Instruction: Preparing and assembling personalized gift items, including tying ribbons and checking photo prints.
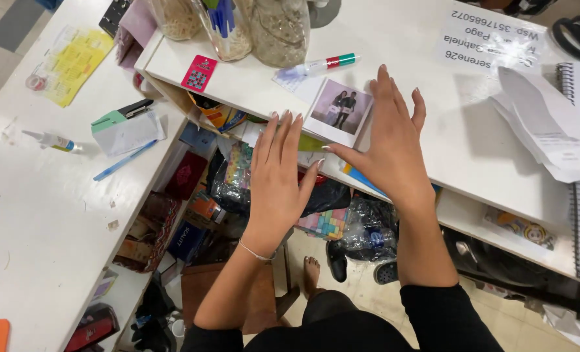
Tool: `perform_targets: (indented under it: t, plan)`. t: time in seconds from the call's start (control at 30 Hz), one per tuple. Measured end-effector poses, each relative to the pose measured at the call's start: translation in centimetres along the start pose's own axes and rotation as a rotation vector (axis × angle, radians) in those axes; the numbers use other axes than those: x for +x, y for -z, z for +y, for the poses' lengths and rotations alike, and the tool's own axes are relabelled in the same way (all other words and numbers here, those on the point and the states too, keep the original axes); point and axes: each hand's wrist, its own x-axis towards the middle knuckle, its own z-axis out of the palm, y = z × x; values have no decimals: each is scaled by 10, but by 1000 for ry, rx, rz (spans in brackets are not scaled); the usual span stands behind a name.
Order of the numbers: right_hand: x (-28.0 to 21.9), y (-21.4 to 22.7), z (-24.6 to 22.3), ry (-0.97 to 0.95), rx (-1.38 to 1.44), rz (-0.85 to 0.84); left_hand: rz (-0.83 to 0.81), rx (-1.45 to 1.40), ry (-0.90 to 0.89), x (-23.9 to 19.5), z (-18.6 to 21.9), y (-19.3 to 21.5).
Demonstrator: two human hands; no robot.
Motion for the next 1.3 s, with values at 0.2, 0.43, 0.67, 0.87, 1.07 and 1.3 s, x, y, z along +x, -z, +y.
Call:
perform_targets:
  t: [0.2, 0.43, 0.67, 0.87, 1.07, 1.3]
  plan:
    - [2, 0, 0, 7, 61, 30, -8, -37, -10, 4, 0, 0]
    - [-6, -1, 0, 98, 25, 74, -5, -148, -13, -6, 6, 1]
    - [-16, 1, -1, 149, 37, 121, -7, -298, 16, -13, 12, 10]
    - [-44, 11, -14, 195, 152, 141, 100, -786, 207, -31, 18, 32]
    - [-79, -4, -48, 433, 329, 57, -173, -1392, 708, -78, -2, 42]
    - [-119, -18, -119, 740, 486, -68, -99, -1809, 972, -159, 14, 103]
